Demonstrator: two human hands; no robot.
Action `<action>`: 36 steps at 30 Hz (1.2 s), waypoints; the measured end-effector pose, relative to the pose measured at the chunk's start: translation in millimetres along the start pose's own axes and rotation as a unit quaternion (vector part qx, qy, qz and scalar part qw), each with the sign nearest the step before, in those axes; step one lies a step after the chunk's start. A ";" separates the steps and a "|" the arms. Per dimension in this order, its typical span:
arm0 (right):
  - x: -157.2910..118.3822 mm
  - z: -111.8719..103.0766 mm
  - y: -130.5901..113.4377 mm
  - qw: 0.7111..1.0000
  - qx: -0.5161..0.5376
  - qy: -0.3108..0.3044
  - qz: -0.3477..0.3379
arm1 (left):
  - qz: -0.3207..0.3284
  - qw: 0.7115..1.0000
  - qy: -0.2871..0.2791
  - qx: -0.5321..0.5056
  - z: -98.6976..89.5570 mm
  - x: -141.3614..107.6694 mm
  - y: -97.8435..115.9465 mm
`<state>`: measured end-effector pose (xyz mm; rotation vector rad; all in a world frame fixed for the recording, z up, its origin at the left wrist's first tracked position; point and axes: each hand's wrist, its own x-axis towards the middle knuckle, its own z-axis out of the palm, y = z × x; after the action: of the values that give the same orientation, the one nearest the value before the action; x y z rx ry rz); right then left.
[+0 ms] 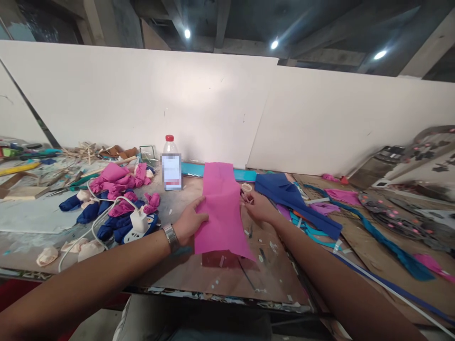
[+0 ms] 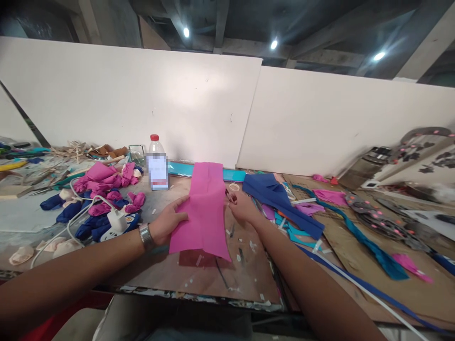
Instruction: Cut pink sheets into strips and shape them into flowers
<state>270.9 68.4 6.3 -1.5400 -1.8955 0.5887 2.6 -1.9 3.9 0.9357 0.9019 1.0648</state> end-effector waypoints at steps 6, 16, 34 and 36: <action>-15.2 -1.0 -29.5 0.969 0.238 -0.040 0.050 | -0.021 1.000 -0.007 -0.002 8.0 -7.1 9.1; -42.6 -5.2 -81.2 0.895 0.437 0.087 -0.016 | 0.013 1.000 0.013 0.003 2.2 -0.8 -0.4; -120.5 42.5 -89.3 0.688 0.566 -0.450 0.064 | 0.054 0.996 0.069 0.033 -1.4 1.4 1.7; -125.8 43.5 -85.9 0.646 0.557 -0.516 0.079 | 0.068 0.995 0.067 0.013 -1.9 2.4 3.8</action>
<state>196.5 -71.3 10.8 -0.4228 -1.3117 2.5138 0.3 1.5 6.4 0.9665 0.9753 1.2467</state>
